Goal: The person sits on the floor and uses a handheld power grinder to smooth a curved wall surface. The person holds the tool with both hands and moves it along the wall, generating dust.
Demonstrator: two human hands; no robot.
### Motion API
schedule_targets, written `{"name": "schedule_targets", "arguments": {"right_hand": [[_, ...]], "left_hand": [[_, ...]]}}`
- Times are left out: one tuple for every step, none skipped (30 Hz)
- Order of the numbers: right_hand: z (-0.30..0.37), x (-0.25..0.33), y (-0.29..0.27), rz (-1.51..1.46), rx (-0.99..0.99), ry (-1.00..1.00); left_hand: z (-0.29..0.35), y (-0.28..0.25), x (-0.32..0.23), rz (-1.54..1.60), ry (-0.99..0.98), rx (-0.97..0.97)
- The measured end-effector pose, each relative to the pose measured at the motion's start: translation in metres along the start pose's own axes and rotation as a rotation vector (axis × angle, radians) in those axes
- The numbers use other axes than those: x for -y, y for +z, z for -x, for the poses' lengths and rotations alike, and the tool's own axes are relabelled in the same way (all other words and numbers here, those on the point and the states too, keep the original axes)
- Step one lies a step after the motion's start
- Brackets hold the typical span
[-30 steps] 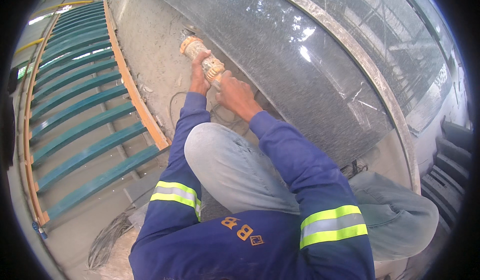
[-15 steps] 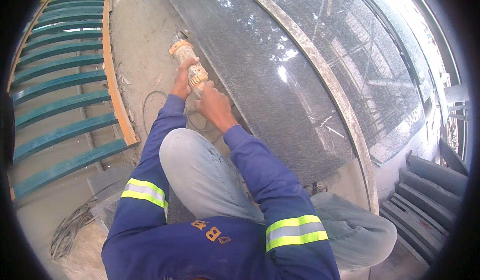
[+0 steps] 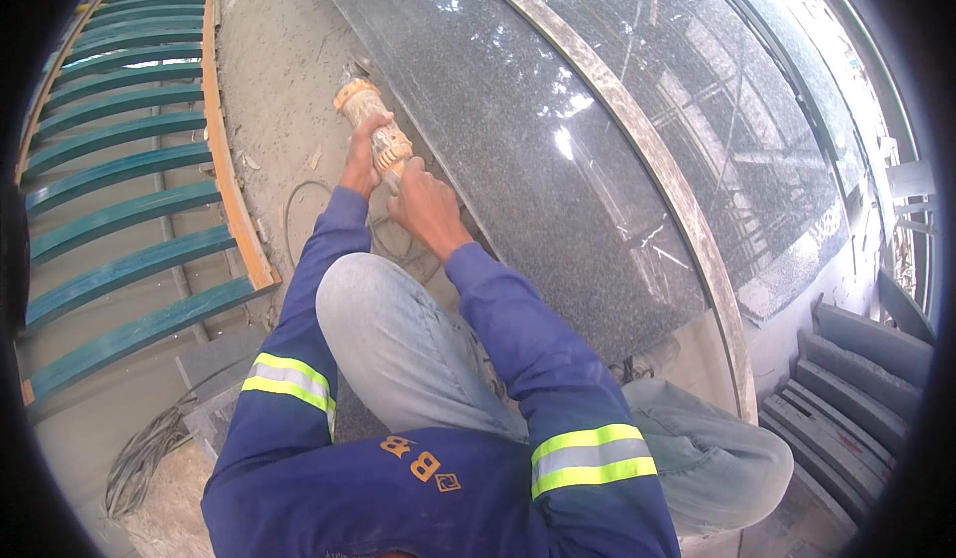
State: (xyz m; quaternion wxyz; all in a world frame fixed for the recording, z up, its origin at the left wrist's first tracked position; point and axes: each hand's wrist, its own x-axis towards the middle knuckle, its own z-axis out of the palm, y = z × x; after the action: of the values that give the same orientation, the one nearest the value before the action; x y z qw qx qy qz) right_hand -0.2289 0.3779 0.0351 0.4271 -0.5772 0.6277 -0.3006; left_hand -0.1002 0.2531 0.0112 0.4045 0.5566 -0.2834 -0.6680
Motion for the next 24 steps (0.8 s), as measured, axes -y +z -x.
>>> {"name": "schedule_targets", "arguments": {"right_hand": [[0.000,0.000,0.001,0.007,-0.010,-0.009],[0.000,0.000,0.001,0.015,-0.022,-0.019],[0.000,-0.001,0.000,0.018,-0.020,-0.012],[0.001,-0.002,-0.001,0.021,-0.018,-0.005],[0.002,-0.001,-0.001,0.020,-0.011,0.001],[0.004,0.001,-0.001,0.014,-0.003,0.002],[0.006,0.002,-0.002,0.008,0.005,0.004],[0.008,0.001,-0.002,0.003,0.011,0.009],[0.010,0.001,-0.002,-0.003,0.011,0.011],[0.012,0.001,-0.002,-0.008,0.012,0.013],[0.013,0.000,-0.002,-0.014,0.011,0.013],[0.014,0.000,-0.002,-0.015,0.007,0.009],[0.013,-0.001,-0.001,-0.017,0.002,0.004],[0.014,-0.001,-0.001,-0.017,0.000,0.003],[0.013,-0.002,-0.002,-0.012,-0.003,0.003],[0.012,-0.003,-0.002,-0.007,-0.006,0.003],[0.010,-0.002,-0.002,-0.004,-0.006,-0.001],[0.009,-0.001,-0.002,-0.004,-0.005,-0.001],[0.008,0.000,-0.002,-0.005,-0.003,-0.002],[0.006,0.000,-0.002,-0.004,-0.003,-0.002],[0.004,0.000,-0.002,0.001,-0.002,-0.004],[0.003,0.001,-0.002,0.005,-0.001,-0.007],[0.002,-0.001,-0.002,0.013,-0.002,-0.006],[0.002,-0.002,-0.002,0.017,-0.007,-0.008]], "left_hand": [[0.001,0.000,0.000,0.011,-0.005,-0.012],[0.002,0.002,0.000,0.024,-0.008,-0.021],[0.004,0.005,0.000,0.036,-0.012,-0.030],[0.005,0.007,-0.001,0.018,-0.011,-0.019],[0.006,0.005,-0.001,-0.002,-0.008,-0.014],[0.007,0.003,-0.001,-0.022,-0.007,-0.008],[0.009,0.002,0.000,-0.026,-0.001,-0.016],[0.013,0.003,0.001,-0.031,0.001,-0.020],[0.016,0.006,0.000,-0.037,0.003,-0.025],[0.016,0.006,0.001,-0.026,-0.009,-0.012],[0.016,0.004,0.001,-0.016,-0.019,0.002],[0.016,0.003,0.002,-0.006,-0.029,0.015],[0.014,0.003,0.002,-0.013,-0.020,0.013],[0.015,0.004,0.003,-0.018,-0.014,0.011],[0.016,0.006,0.004,-0.023,-0.009,0.009],[0.016,0.008,0.004,-0.021,-0.009,0.014],[0.014,0.006,0.003,-0.019,-0.006,0.015],[0.012,0.004,0.002,-0.017,-0.002,0.016],[0.010,0.003,0.001,-0.015,-0.003,0.013],[0.007,0.002,0.000,-0.012,-0.004,0.012],[0.005,0.001,0.001,-0.010,-0.004,0.010],[0.004,-0.001,0.001,0.006,-0.002,-0.001],[0.004,0.002,0.001,0.024,-0.002,-0.009],[0.004,0.005,0.001,0.042,-0.001,-0.017]]}}
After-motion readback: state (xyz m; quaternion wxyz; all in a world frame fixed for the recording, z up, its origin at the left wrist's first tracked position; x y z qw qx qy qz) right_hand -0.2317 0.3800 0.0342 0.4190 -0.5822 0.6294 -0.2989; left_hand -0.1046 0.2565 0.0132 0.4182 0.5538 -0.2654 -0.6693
